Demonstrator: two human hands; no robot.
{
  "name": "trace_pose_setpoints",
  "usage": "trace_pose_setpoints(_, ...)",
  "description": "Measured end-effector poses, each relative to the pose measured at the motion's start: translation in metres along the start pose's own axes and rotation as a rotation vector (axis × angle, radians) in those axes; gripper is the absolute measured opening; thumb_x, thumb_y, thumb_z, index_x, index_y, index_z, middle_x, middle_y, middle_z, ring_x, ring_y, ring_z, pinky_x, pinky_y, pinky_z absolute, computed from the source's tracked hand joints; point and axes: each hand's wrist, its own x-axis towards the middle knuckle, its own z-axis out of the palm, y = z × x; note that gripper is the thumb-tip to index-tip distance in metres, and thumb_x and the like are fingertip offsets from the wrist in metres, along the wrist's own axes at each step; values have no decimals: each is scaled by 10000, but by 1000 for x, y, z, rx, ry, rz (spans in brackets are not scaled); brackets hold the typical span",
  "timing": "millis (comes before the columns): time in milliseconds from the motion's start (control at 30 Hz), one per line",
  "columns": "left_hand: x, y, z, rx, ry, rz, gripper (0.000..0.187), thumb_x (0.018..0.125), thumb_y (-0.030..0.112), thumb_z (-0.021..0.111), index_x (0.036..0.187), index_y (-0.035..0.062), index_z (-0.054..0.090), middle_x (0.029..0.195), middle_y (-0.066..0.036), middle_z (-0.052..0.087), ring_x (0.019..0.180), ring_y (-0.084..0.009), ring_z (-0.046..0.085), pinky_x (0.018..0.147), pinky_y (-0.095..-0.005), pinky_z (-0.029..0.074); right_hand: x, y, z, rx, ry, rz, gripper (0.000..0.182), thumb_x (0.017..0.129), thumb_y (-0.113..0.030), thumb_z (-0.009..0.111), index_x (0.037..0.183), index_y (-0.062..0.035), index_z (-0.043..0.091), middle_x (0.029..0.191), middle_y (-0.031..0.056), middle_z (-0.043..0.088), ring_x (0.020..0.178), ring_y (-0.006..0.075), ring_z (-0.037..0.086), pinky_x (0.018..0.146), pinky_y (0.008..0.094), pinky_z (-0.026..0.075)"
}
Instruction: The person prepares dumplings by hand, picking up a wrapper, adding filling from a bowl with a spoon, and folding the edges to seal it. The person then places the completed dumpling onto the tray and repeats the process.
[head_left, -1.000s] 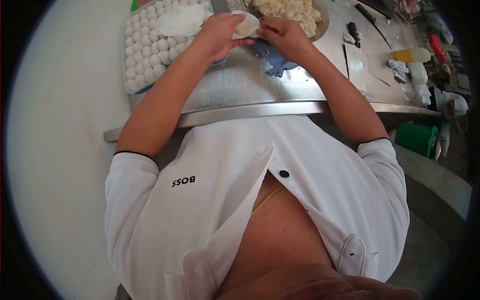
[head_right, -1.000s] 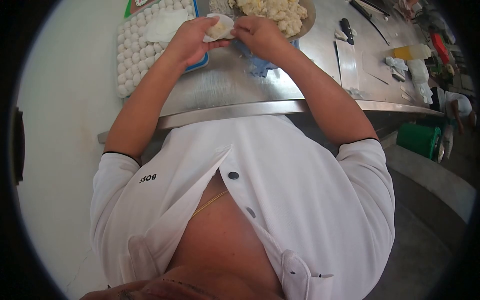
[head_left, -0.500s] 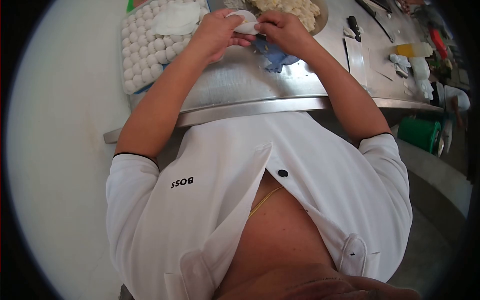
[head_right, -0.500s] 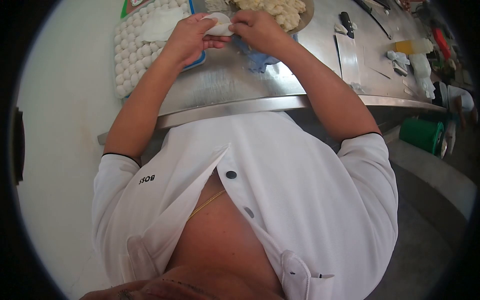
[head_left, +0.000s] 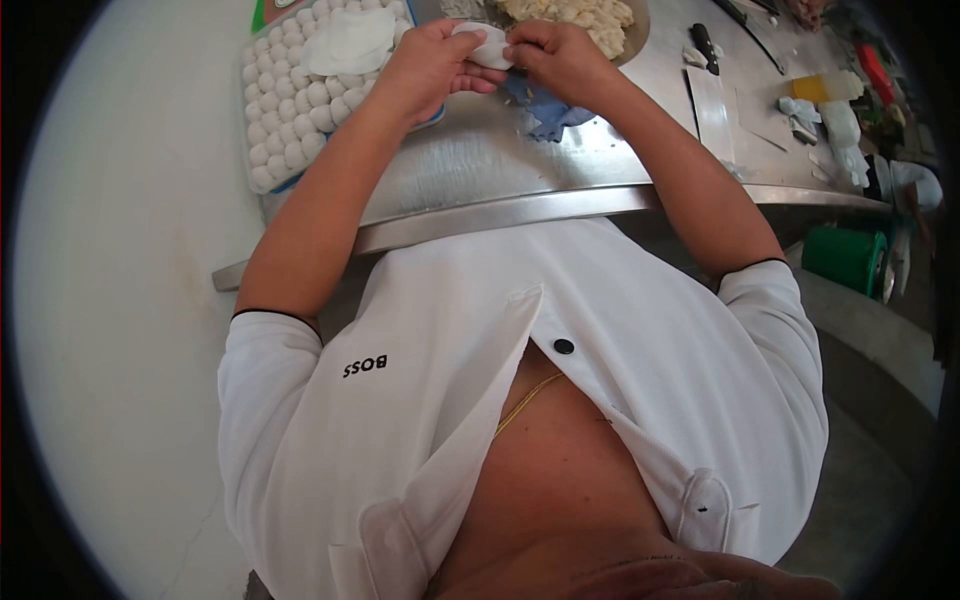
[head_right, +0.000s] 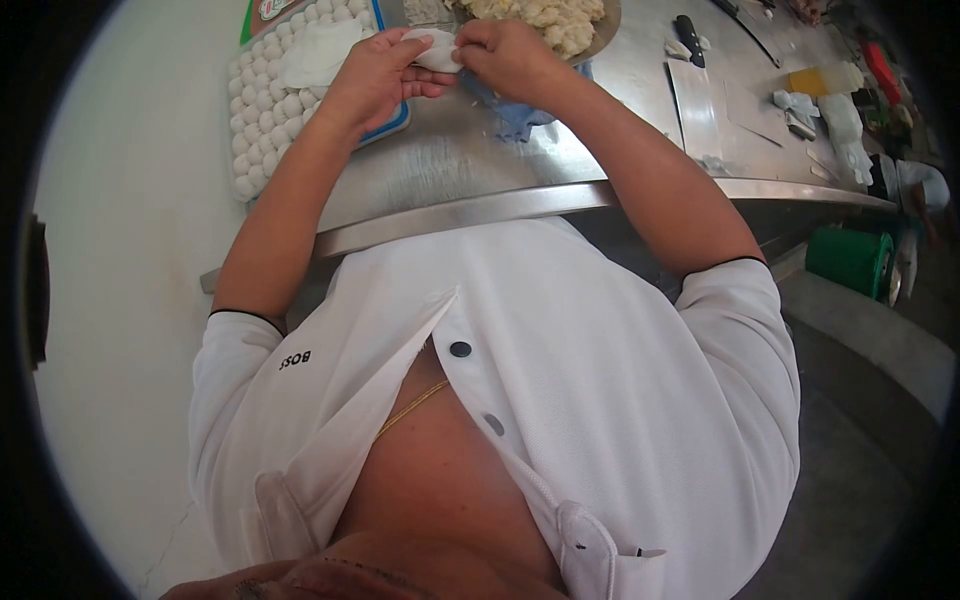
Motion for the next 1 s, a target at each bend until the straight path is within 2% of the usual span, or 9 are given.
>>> trace_pose_setpoints(100, -3, 1, 8, 49, -4, -23, 307, 970, 211, 582, 1153, -34, 567, 1001, -122, 665, 829, -221, 703, 673, -272, 570, 0, 9, 3, -150, 68, -219, 184, 914, -173, 623, 1017, -27, 664, 751, 6, 600, 676, 66, 541, 621, 241, 459)
trace_pose_setpoints(200, -4, 2, 12, 113, 21, -61, 308, 968, 213, 585, 1156, -30, 568, 1001, -120, 664, 840, -220, 703, 671, -270, 566, -1, 5, 7, -3, 129, -174, 176, 913, -170, 618, 1005, -30, 669, 746, 11, 598, 676, 73, 542, 621, 247, 461)
trace_pose_setpoints(300, -4, 2, 9, 117, -1, -65, 304, 968, 211, 585, 1154, -29, 569, 1000, -121, 663, 833, -216, 704, 662, -267, 566, -1, -5, 2, -28, 10, -57, 171, 910, -165, 613, 996, -30, 674, 742, 14, 599, 676, 89, 548, 627, 254, 467)
trace_pose_setpoints(400, -1, -1, 10, 96, 36, -39, 293, 970, 211, 583, 1139, -28, 577, 996, -118, 664, 818, -211, 704, 655, -264, 565, 1, -2, 2, -35, 40, -24, 175, 913, -163, 604, 1000, -29, 674, 735, 15, 601, 670, 103, 552, 627, 262, 470)
trace_pose_setpoints(633, -4, 1, 13, 202, 50, -46, 278, 968, 219, 588, 1109, -21, 596, 990, -102, 663, 789, -208, 706, 638, -267, 558, -5, -1, 5, -161, 34, -176, 184, 911, -162, 619, 1009, -12, 662, 745, 37, 617, 709, 114, 568, 665, 274, 482)
trace_pose_setpoints(700, -6, 3, 13, 204, 52, -47, 280, 969, 225, 588, 1109, -18, 597, 987, -101, 662, 785, -208, 707, 636, -266, 555, -5, -2, 9, -33, 113, -159, 237, 865, -231, 632, 974, -26, 676, 776, 152, 660, 708, 262, 635, 683, 374, 493)
trace_pose_setpoints(833, -3, -1, 6, 177, 26, -92, 292, 965, 235, 592, 1118, -14, 594, 997, -101, 661, 790, -213, 707, 639, -267, 551, -2, 0, 7, -85, 57, -172, 237, 859, -228, 636, 972, -22, 672, 772, 145, 660, 704, 263, 631, 686, 373, 493)
trace_pose_setpoints(900, -2, -2, 6, 114, 37, -67, 296, 962, 234, 595, 1122, -15, 591, 1004, -104, 661, 794, -216, 708, 643, -269, 552, -2, -5, 4, -76, 16, -10, 190, 903, -160, 626, 1034, -26, 666, 776, 54, 638, 741, 122, 585, 687, 288, 487)
trace_pose_setpoints(1000, -1, -3, 7, 54, 55, -21, 305, 956, 225, 600, 1142, -17, 583, 1015, -111, 660, 801, -218, 708, 650, -274, 555, -4, -8, -1, -4, 29, 71, 175, 901, -164, 624, 997, -21, 658, 772, 53, 633, 739, 127, 584, 688, 287, 484)
